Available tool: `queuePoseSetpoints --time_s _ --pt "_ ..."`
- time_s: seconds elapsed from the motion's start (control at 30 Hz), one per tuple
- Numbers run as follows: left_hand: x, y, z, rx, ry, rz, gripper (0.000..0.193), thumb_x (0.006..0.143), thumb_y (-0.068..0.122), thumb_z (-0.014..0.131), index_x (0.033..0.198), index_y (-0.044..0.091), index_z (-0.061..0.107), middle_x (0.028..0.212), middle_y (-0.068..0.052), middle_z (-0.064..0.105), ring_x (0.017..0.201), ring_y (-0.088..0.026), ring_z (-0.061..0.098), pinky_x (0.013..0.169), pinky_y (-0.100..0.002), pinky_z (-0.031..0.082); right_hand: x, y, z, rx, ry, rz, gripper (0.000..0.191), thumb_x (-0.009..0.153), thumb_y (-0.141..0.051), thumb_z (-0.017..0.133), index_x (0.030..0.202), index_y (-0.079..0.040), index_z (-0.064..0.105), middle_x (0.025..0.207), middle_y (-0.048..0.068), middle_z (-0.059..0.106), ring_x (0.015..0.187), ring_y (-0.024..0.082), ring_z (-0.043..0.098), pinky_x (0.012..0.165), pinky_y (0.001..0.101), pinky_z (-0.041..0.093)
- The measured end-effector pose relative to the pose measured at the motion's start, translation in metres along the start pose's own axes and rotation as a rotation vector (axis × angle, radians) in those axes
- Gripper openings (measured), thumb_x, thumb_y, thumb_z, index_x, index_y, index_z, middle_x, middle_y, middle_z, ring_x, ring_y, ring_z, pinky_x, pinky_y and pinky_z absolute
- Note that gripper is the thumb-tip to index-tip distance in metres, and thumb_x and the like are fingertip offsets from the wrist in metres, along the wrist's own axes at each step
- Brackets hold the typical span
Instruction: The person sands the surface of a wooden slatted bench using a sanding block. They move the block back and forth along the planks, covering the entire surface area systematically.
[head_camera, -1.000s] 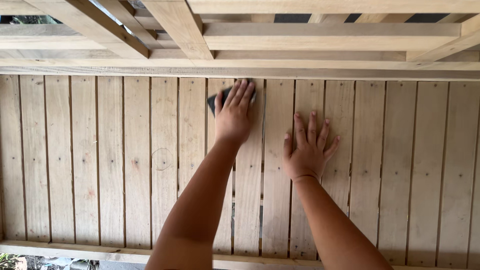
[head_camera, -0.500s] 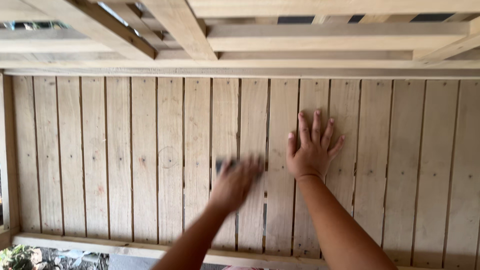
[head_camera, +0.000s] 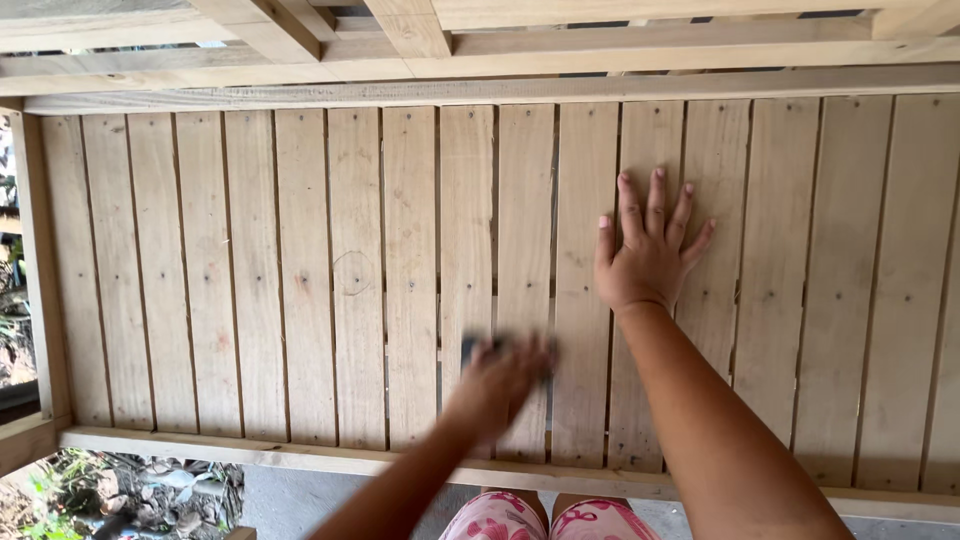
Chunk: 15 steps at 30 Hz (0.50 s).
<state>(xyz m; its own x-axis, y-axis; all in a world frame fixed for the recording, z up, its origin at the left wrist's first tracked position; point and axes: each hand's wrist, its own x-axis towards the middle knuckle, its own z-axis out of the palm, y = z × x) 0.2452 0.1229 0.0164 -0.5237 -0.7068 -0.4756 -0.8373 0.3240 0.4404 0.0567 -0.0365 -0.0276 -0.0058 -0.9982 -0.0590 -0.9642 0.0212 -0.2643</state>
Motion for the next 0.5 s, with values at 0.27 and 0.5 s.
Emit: queuePoseSetpoints --time_s 0.27,0.5 --pt "0.041 -0.025 -0.029 0.261 0.023 -0.096 0.059 0.105 0.022 0.025 0.161 0.021 0.008 0.169 -0.011 0.006 0.153 -0.038 0.011 0.114 -0.062 0.007 -0.015 0.013 0.005 -0.032 0.011 -0.119 0.060 0.107 -0.050 0.026 0.164 -0.033 0.028 0.174 0.002 0.014 0.159 0.036 0.004 0.126 0.0580 -0.005" --pt "0.138 -0.090 -0.086 -0.133 0.438 -0.303 0.049 0.111 0.034 0.030 0.160 0.035 0.028 0.173 0.011 0.024 0.162 -0.010 0.018 0.134 -0.046 0.008 -0.039 0.022 0.011 -0.024 0.002 -0.149 0.060 0.107 -0.047 0.026 0.164 -0.028 0.028 0.174 0.002 0.017 0.160 0.031 0.007 0.127 0.0561 -0.003"
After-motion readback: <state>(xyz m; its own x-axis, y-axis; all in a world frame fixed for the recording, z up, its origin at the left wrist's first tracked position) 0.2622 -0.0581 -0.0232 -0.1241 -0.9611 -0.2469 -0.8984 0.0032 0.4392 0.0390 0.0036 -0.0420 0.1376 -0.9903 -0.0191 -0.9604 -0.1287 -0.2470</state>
